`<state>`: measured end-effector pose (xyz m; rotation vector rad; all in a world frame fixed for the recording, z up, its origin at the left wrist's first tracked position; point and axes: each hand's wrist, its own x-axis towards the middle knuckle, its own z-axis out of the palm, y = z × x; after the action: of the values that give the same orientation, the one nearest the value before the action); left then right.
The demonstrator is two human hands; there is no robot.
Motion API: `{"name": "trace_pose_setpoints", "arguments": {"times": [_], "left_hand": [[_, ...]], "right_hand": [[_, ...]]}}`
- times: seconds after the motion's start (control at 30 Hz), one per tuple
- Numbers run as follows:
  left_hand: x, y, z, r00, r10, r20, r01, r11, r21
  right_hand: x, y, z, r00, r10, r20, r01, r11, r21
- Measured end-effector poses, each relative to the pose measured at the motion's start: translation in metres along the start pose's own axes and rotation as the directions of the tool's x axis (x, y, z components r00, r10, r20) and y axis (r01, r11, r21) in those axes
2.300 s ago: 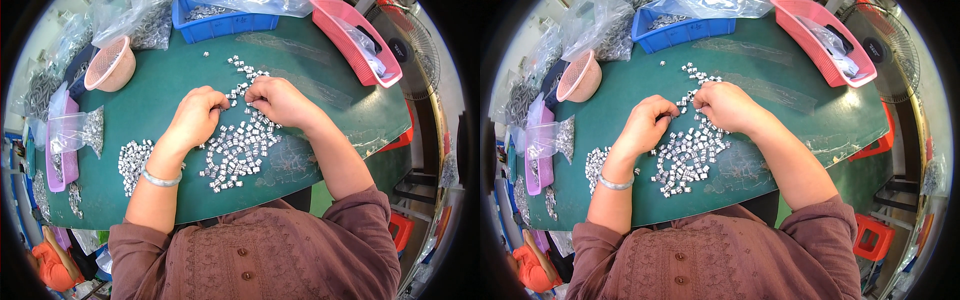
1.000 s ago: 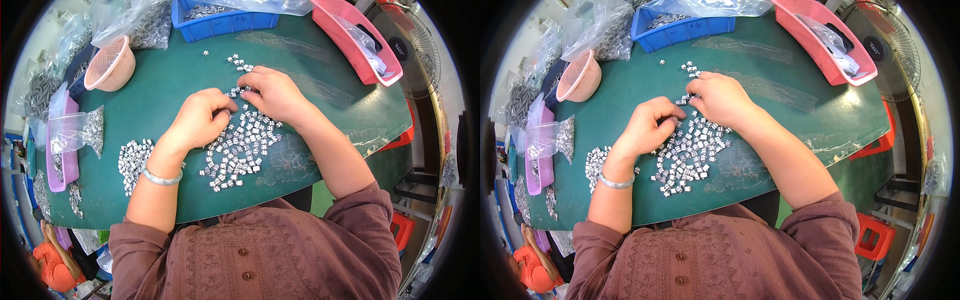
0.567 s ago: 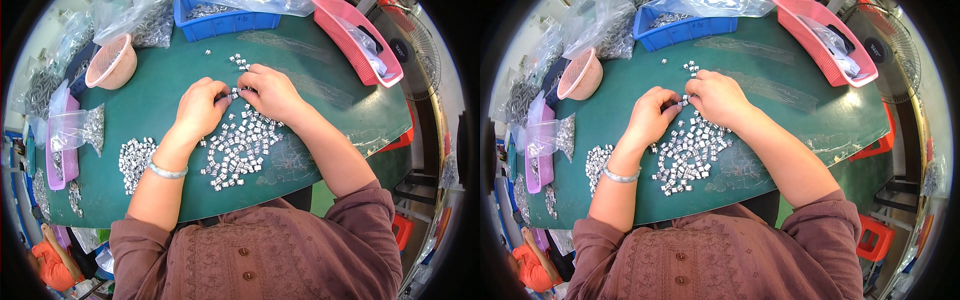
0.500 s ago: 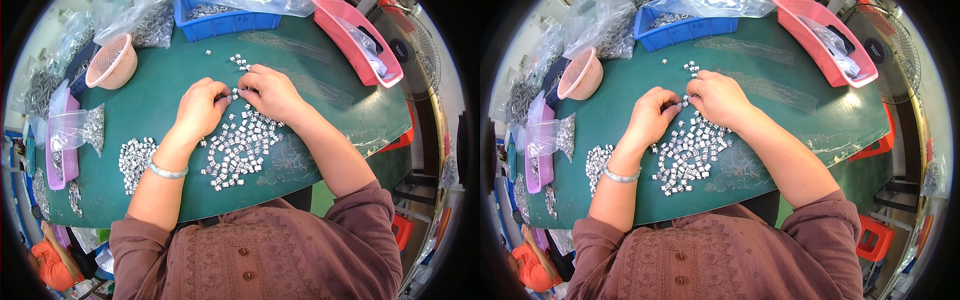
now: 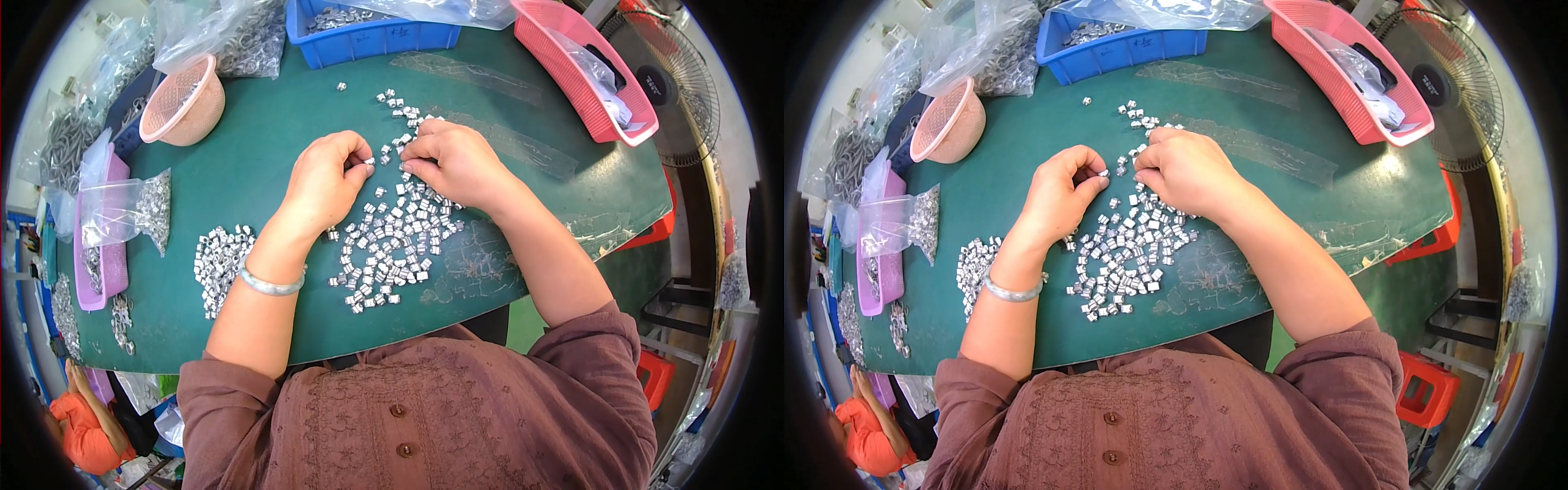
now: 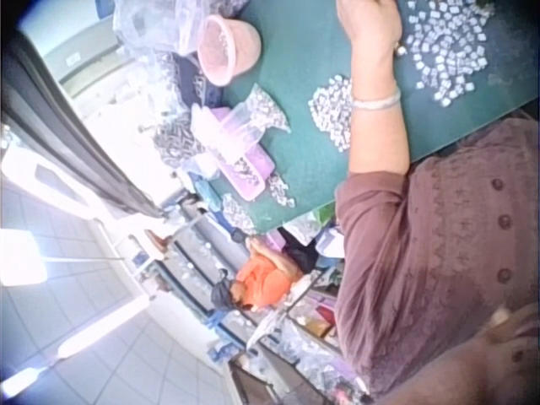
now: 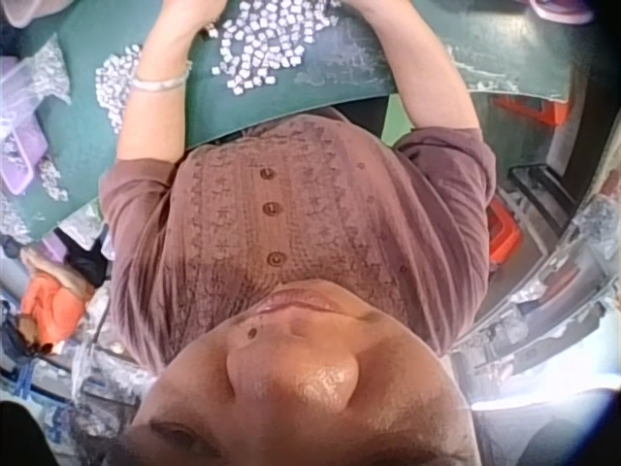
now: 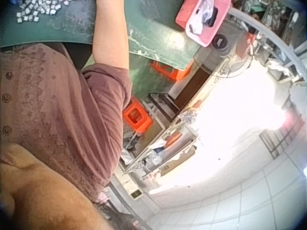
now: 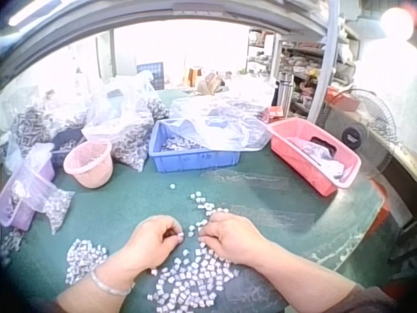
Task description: The person sorts small metal items on a green table by hand, picking them up individually or in small handfuls. The person places the items into plastic bags and a pink bowl.
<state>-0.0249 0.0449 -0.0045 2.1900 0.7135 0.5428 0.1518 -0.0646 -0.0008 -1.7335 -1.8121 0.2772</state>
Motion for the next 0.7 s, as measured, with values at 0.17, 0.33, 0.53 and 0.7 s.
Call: {"name": "trace_pose_setpoints", "arguments": {"times": [0.17, 0.33, 0.53, 0.7], "left_hand": [[-0.0001, 0.0021, -0.0018, 0.994, -0.097, 0.043, 0.101, 0.989, -0.106], [0.0002, 0.0028, -0.0025, 0.987, -0.131, 0.092, 0.154, 0.926, -0.344], [0.0009, 0.0031, -0.0062, 0.968, -0.167, 0.189, 0.242, 0.828, -0.505], [0.0007, 0.0041, -0.0073, 0.963, -0.166, 0.213, 0.258, 0.795, -0.549]], "right_hand": [[-0.0007, -0.0007, -0.0016, 1.000, 0.005, 0.003, -0.005, 1.000, -0.018], [-0.0021, -0.0003, -0.0017, 1.000, -0.001, -0.006, 0.001, 1.000, -0.003], [-0.0024, -0.0004, -0.0025, 0.999, 0.028, 0.029, -0.028, 1.000, 0.001], [-0.0032, 0.0006, -0.0018, 1.000, -0.012, 0.005, 0.012, 1.000, 0.012]]}}
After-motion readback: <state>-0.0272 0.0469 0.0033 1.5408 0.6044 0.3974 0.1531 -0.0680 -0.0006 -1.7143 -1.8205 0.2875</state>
